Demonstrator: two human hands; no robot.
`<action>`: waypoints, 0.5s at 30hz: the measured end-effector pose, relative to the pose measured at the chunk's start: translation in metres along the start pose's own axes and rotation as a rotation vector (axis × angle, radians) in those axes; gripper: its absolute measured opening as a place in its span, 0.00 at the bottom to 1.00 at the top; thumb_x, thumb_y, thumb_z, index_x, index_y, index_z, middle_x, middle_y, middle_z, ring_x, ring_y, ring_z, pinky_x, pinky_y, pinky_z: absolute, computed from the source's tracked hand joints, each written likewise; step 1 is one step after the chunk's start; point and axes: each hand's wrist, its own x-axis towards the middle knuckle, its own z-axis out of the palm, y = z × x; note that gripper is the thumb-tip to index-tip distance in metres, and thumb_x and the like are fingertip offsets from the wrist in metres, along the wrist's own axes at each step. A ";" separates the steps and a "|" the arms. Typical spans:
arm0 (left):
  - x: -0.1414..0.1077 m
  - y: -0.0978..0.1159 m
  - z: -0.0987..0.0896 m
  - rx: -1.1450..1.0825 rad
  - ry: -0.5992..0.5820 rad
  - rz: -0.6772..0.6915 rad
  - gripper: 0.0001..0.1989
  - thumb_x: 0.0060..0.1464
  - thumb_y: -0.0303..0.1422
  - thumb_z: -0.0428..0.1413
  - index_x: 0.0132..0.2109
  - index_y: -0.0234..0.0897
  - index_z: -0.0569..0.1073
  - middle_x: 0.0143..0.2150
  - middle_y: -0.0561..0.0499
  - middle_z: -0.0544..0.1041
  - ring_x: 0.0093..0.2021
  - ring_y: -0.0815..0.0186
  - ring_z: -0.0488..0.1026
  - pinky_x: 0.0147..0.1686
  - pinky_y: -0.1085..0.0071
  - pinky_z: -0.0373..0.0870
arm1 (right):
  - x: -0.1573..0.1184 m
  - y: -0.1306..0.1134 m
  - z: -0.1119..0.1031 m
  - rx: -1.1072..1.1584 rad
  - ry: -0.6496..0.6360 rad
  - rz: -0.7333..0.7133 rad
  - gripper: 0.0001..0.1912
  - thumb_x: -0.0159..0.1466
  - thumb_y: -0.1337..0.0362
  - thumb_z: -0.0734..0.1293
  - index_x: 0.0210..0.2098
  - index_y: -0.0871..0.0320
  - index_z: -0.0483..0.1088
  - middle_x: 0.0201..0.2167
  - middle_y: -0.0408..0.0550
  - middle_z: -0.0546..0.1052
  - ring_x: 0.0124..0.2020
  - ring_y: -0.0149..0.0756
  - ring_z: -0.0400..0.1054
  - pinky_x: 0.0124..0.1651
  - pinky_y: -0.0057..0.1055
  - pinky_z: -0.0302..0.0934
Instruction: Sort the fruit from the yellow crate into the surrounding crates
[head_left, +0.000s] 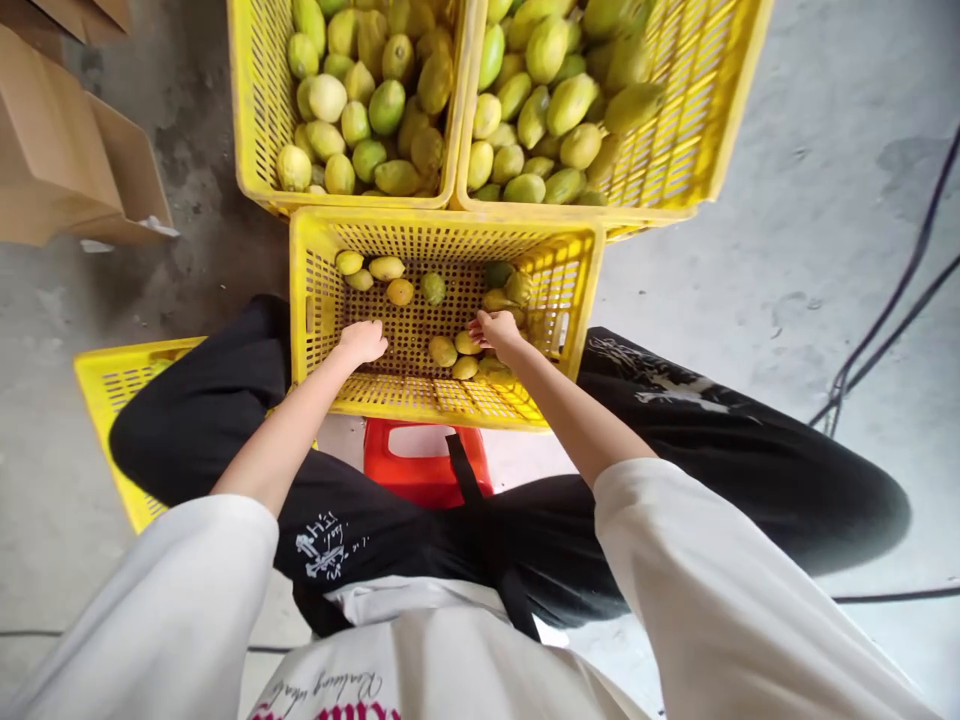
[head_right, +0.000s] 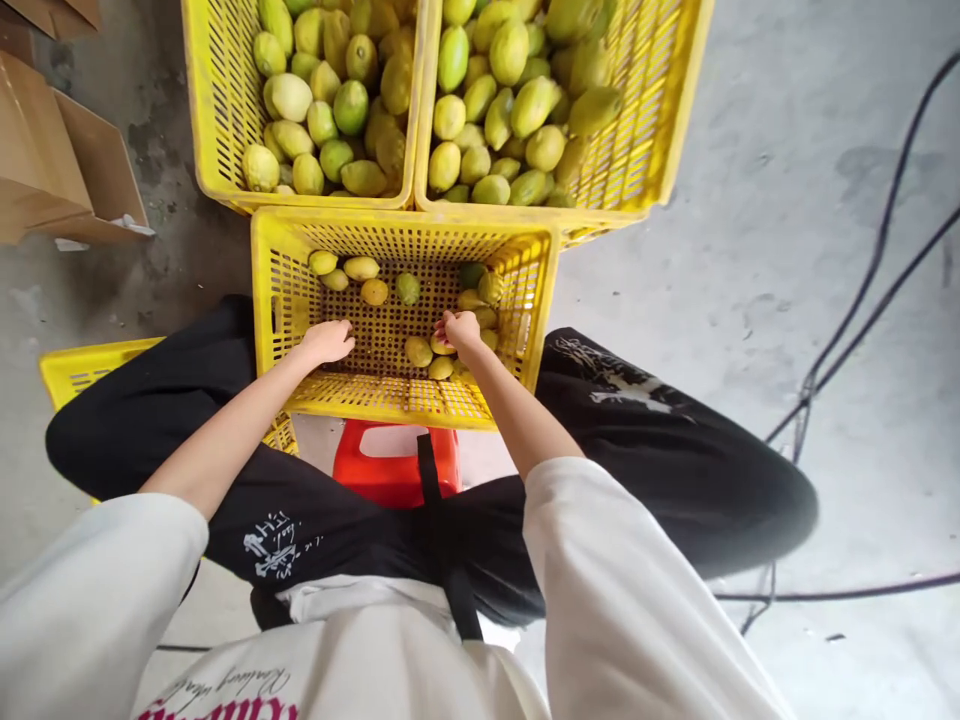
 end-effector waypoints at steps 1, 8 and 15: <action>0.008 -0.002 -0.002 0.006 0.002 -0.016 0.26 0.86 0.31 0.53 0.81 0.25 0.79 0.83 0.21 0.81 0.84 0.35 0.79 0.81 0.47 0.77 | 0.008 0.003 0.007 -0.043 -0.006 0.005 0.20 0.88 0.70 0.69 0.37 0.57 0.78 0.23 0.45 0.77 0.22 0.31 0.70 0.28 0.23 0.67; 0.084 -0.045 -0.011 -0.454 0.372 0.004 0.41 0.80 0.49 0.67 0.86 0.30 0.71 0.90 0.30 0.72 0.98 0.34 0.48 0.96 0.33 0.44 | 0.073 0.014 0.051 -0.355 -0.052 -0.212 0.28 0.87 0.65 0.76 0.28 0.55 0.73 0.25 0.45 0.75 0.31 0.38 0.81 0.44 0.35 0.79; 0.144 -0.048 -0.017 -0.911 0.481 0.059 0.49 0.65 0.64 0.70 0.80 0.39 0.77 0.85 0.38 0.76 0.97 0.44 0.32 0.95 0.41 0.40 | 0.112 -0.026 0.118 -0.672 -0.217 -0.823 0.13 0.88 0.66 0.70 0.63 0.65 0.86 0.66 0.66 0.91 0.71 0.58 0.83 0.79 0.53 0.76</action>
